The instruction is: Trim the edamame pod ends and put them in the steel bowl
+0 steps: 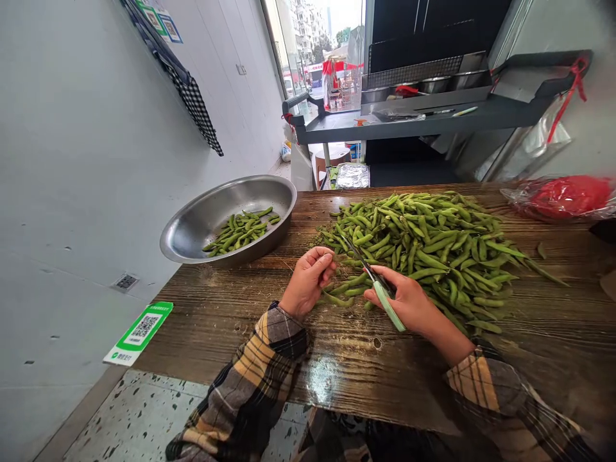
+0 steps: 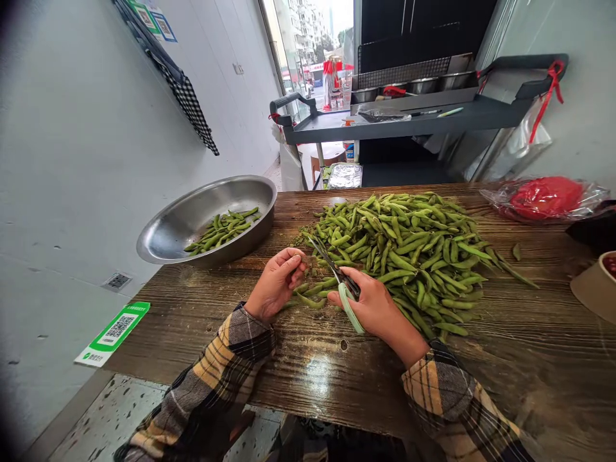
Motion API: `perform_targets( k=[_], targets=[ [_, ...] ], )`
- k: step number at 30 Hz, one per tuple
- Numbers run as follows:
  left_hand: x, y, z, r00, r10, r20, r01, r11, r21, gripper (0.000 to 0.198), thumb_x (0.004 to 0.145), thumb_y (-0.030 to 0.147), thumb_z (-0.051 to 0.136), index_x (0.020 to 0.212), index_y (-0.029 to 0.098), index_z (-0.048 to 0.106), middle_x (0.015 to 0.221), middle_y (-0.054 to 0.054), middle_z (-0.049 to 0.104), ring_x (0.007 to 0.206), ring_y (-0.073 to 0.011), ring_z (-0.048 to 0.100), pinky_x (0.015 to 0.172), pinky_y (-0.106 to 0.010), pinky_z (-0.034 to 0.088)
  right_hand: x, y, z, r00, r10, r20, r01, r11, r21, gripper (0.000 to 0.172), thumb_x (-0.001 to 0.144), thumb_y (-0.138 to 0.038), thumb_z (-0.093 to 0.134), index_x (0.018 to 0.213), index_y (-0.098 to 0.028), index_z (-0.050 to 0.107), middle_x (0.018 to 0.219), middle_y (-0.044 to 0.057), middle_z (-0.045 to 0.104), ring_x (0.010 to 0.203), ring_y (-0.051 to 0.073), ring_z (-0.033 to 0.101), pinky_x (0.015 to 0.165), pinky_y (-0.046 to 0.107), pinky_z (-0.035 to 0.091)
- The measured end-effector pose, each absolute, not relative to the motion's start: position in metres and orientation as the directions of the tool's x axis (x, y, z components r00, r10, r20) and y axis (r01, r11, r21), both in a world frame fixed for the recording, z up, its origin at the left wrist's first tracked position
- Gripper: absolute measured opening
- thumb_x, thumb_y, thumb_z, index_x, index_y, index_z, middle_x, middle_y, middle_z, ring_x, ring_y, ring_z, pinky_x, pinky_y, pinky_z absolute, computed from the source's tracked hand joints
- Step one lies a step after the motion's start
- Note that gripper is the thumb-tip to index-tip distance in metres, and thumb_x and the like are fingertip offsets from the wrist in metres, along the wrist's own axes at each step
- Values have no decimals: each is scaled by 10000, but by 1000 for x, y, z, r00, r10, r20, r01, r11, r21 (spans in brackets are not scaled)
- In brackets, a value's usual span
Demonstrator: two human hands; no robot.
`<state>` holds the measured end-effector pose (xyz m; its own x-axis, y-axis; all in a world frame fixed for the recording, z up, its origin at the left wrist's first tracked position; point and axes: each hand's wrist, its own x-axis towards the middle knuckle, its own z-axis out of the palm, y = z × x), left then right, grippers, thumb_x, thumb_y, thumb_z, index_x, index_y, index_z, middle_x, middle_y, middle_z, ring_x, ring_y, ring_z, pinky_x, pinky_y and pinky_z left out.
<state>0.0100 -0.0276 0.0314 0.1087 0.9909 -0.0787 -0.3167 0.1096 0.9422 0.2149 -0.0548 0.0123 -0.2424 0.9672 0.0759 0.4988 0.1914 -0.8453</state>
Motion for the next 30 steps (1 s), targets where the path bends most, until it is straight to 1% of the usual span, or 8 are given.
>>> perform_targets(
  k=[6,10,16,23,27,30],
  targets=[
    [10,-28,33,99,992,-73,-434,109,894,285,671,261,756,845,142,563,671,7,593,470,-32,411,385,-130,260,214,-56,14,-260,963,73,520,203,-830,611,745,-458,643,1251,-122,584,949,90,713,817,223,653,759,344,501],
    [12,-30,34,137,988,-66,-449,122,885,272,693,240,744,866,139,561,691,-7,614,478,-30,424,390,-124,263,213,-57,17,-258,965,57,523,189,-831,627,726,-448,652,1250,-110,582,938,89,707,800,221,650,740,340,499],
    [11,-30,34,135,989,-51,-468,109,877,265,699,236,742,871,148,561,693,-8,621,481,-34,429,394,-128,274,213,-58,20,-246,969,33,522,162,-837,638,722,-448,651,1262,-119,572,951,87,701,785,210,642,738,337,503],
    [15,-31,30,176,983,-48,-409,118,905,261,721,261,735,882,142,568,697,-14,632,476,-32,435,401,-132,272,212,-59,17,-263,961,81,515,210,-831,584,722,-410,661,1237,-145,592,937,72,709,802,211,643,758,343,502],
    [18,-33,29,191,979,-65,-375,134,917,272,719,275,741,882,138,572,678,-7,626,463,-28,428,407,-136,276,211,-59,16,-268,960,81,504,211,-838,592,734,-424,656,1243,-127,590,967,91,718,830,224,654,775,353,504],
    [18,-33,29,194,979,-66,-368,135,920,277,712,279,747,876,140,573,669,-2,621,460,-31,429,405,-142,273,212,-59,14,-256,958,131,485,244,-840,552,738,-435,660,1208,-149,626,1014,95,722,866,236,659,799,363,504]
  ],
)
